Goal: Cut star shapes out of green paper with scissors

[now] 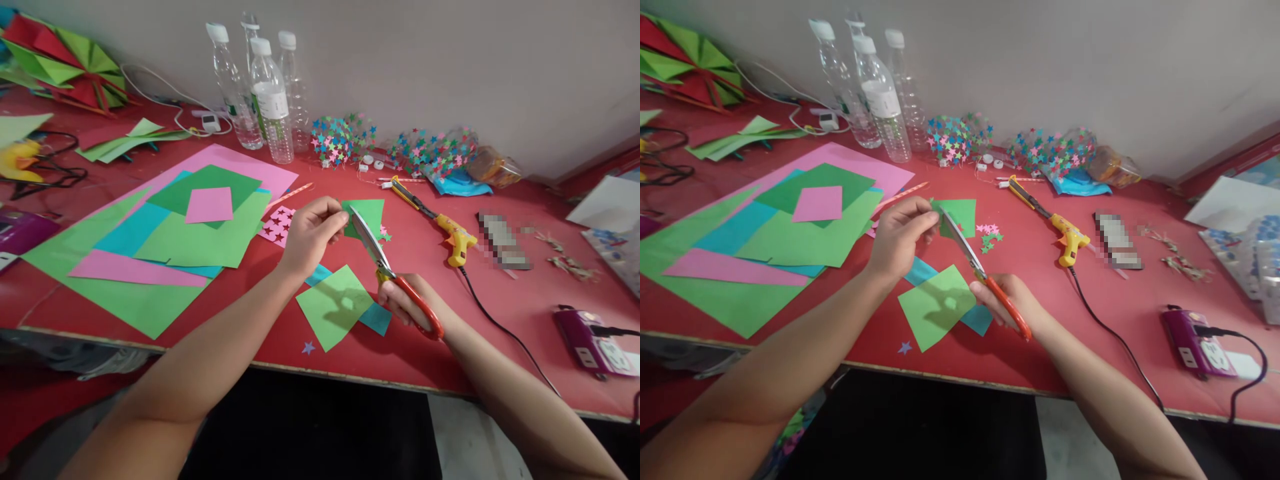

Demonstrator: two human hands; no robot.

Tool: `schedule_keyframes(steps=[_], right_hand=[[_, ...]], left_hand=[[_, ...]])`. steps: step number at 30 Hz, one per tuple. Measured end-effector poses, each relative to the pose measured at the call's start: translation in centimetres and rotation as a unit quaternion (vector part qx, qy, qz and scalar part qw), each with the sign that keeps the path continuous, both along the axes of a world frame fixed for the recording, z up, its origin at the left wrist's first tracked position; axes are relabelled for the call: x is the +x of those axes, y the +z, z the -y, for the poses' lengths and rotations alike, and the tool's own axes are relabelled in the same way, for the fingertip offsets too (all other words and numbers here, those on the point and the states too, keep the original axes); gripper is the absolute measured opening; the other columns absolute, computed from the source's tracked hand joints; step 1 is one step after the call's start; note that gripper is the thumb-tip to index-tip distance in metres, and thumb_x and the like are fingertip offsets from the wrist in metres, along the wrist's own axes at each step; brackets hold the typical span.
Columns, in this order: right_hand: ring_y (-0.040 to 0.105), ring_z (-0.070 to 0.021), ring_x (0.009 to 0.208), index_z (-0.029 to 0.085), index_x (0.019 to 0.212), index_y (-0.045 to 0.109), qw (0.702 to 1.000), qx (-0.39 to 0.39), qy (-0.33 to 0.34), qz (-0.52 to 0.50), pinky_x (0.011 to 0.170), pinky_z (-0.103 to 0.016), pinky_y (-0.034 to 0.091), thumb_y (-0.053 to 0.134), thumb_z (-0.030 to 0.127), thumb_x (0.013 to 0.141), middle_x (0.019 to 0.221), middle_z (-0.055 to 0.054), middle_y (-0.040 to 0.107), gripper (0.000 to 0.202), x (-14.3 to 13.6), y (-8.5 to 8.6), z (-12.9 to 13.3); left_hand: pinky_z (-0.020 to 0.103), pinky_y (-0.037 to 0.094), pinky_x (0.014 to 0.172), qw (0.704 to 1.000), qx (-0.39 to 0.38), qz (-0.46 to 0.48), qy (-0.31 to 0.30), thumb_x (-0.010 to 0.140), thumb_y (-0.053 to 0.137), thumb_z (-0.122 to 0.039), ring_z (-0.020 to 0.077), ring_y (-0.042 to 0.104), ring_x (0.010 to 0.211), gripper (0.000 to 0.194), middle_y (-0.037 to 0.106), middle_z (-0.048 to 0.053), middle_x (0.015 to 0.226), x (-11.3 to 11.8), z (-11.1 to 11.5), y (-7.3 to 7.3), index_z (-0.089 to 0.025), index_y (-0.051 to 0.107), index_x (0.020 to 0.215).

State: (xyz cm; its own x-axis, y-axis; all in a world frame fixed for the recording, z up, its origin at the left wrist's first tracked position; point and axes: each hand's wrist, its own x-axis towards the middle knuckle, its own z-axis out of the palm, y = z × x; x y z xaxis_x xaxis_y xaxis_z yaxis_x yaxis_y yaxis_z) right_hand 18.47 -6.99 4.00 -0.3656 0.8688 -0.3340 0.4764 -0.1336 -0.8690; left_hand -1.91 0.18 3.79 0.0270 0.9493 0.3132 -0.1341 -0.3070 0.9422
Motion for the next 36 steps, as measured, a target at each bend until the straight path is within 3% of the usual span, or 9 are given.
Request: schedule_keyframes(steps=[12, 23, 31, 36], right_hand=[[0.038, -0.0103, 0.039, 0.017, 0.074, 0.056, 0.999, 0.022, 0.024, -0.021, 0.048, -0.028, 0.037, 0.039, 0.08, 0.081, 0.04, 0.005, 0.043, 0.066, -0.2, -0.2, 0.2], [0.036, -0.0084, 0.041, 0.018, 0.067, 0.052, 0.999, 0.034, 0.009, 0.033, 0.042, -0.024, 0.028, 0.049, 0.077, 0.077, 0.047, 0.005, 0.039, 0.06, -0.2, 1.0, 0.1], [0.04, -0.0107, 0.041, 0.018, 0.07, 0.057, 0.998, -0.01, 0.055, -0.043, 0.045, -0.026, 0.036, 0.042, 0.074, 0.085, 0.043, 0.004, 0.042, 0.06, 0.8, 0.2, -0.1], [0.037, -0.0087, 0.043, 0.017, 0.066, 0.053, 0.999, -0.004, 0.038, -0.007, 0.044, -0.024, 0.03, 0.05, 0.074, 0.081, 0.047, 0.005, 0.04, 0.058, 0.6, 0.6, -0.2]], left_hand=[[0.019, 0.037, 0.046, 0.998, -0.019, 0.049, -0.02, 0.079, 0.061, -0.022, 0.0055, 0.044, 0.049, 0.015, 0.05, -0.004, 0.056, 0.6, 0.4, -0.5, -0.019, 0.057, 0.065], [0.021, 0.036, 0.047, 0.995, -0.034, 0.062, -0.074, 0.076, 0.06, -0.02, 0.0063, 0.044, 0.049, 0.015, 0.05, -0.004, 0.053, -0.1, -0.2, 0.1, -0.018, 0.058, 0.062], [0.025, 0.032, 0.051, 0.996, 0.067, -0.054, 0.008, 0.076, 0.059, -0.018, 0.0079, 0.039, 0.052, 0.018, 0.043, -0.004, 0.055, -0.5, -0.1, 0.2, -0.019, 0.053, 0.059], [0.026, 0.032, 0.052, 0.988, 0.111, -0.101, 0.027, 0.076, 0.057, -0.014, 0.0084, 0.037, 0.054, 0.019, 0.039, -0.004, 0.058, -0.7, -0.1, 0.5, -0.019, 0.048, 0.059]])
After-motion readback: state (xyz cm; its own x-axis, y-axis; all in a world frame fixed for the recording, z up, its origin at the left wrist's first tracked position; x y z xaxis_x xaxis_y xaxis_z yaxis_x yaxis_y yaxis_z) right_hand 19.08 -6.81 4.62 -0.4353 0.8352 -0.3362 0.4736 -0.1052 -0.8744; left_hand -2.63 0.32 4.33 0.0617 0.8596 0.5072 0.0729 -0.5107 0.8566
